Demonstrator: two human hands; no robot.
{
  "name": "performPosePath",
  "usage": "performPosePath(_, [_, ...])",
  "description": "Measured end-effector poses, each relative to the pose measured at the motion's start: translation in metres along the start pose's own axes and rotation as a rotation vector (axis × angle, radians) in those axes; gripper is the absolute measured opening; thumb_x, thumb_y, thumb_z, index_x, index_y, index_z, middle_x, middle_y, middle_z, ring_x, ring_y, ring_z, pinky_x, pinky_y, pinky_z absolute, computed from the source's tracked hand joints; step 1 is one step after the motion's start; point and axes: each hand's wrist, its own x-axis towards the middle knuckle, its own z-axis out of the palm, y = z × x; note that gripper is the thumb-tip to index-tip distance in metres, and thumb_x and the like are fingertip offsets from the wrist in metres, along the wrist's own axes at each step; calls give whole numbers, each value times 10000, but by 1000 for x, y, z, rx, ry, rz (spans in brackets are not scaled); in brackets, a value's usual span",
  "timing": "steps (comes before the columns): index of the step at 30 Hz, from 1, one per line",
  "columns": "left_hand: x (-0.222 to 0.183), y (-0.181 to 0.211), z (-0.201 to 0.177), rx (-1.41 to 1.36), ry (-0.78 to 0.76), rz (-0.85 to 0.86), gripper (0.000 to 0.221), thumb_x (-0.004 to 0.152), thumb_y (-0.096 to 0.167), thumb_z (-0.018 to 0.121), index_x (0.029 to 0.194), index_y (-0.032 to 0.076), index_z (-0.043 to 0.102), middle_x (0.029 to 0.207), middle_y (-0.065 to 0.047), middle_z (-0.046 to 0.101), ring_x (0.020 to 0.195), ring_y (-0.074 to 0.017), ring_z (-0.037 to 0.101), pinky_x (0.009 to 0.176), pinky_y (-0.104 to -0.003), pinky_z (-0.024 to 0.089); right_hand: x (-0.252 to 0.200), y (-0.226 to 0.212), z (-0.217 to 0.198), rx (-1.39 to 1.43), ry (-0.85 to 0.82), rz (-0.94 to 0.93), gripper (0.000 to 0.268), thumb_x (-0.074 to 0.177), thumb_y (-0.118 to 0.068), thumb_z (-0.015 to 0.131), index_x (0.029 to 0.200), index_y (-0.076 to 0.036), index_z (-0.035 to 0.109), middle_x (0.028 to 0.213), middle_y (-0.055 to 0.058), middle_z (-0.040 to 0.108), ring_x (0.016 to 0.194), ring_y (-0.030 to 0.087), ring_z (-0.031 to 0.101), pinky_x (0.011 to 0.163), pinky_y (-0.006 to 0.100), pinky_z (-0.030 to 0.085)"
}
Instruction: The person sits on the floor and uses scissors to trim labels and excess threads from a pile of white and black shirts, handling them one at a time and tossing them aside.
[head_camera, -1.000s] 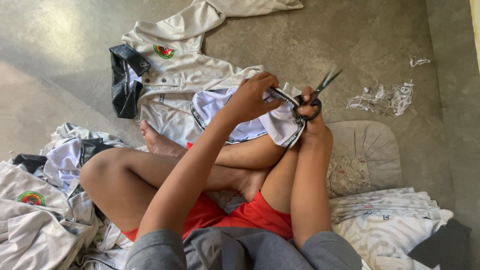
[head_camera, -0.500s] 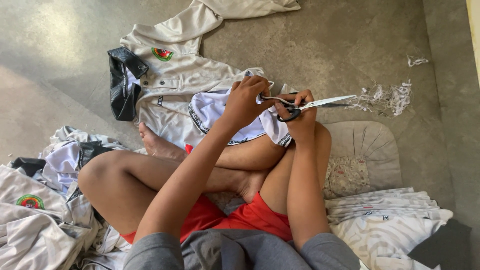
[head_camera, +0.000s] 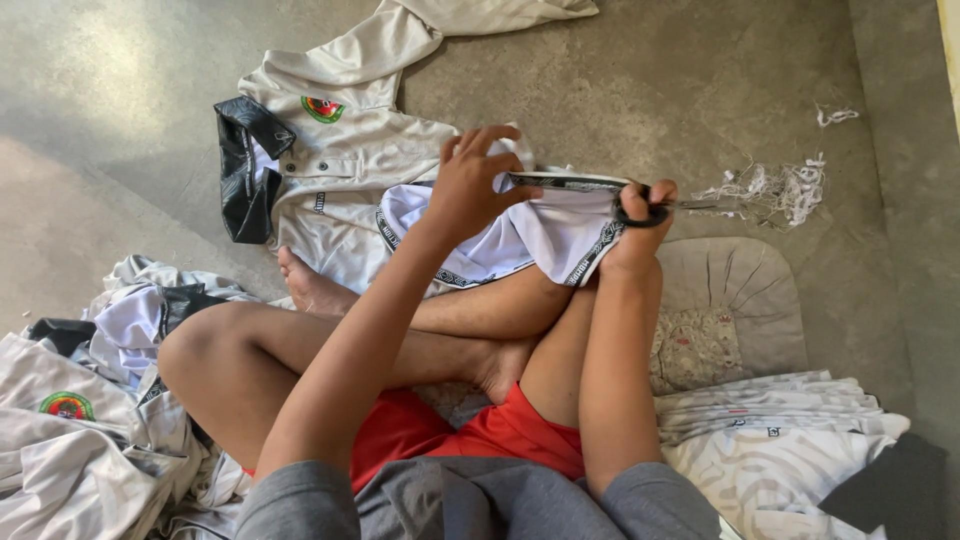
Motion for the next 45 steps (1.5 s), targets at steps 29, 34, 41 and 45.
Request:
performPosePath(29, [-17,-33,10,-579,-152,-431,224,816,111,506,961,78,674,785,-131,652,769,-245,635,696,-399,487,-6,-17,15,-241,203,-328,369,826,-54,638,819,-110,273,969,186,674,946,170,641,798,260,423])
performPosePath(34, [-6,4,-7,-726,-295,-399,255,796,60,508,1001,-3,646,800,-147,648,772,-216,577,726,-387,470,-40,-59,61,-527,-302,-329,360,818,-106,708,764,-88,352,1021,156,661,949,190,645,770,245,475])
performPosePath(41, [-4,-1,-10,-704,-412,-333,258,822,69,533,1051,57,650,793,-94,658,735,-173,580,716,-295,457,-24,-26,36,-460,-500,-179,418,805,-180,760,767,-98,352,814,115,686,719,153,641,701,262,463])
performPosePath(45, [-5,3,-19,-635,-465,-298,248,804,121,606,1042,63,649,784,-100,671,728,-193,607,715,-322,463,-25,-22,28,-416,-337,-144,430,810,-111,761,772,-111,333,779,83,666,698,115,605,687,246,468])
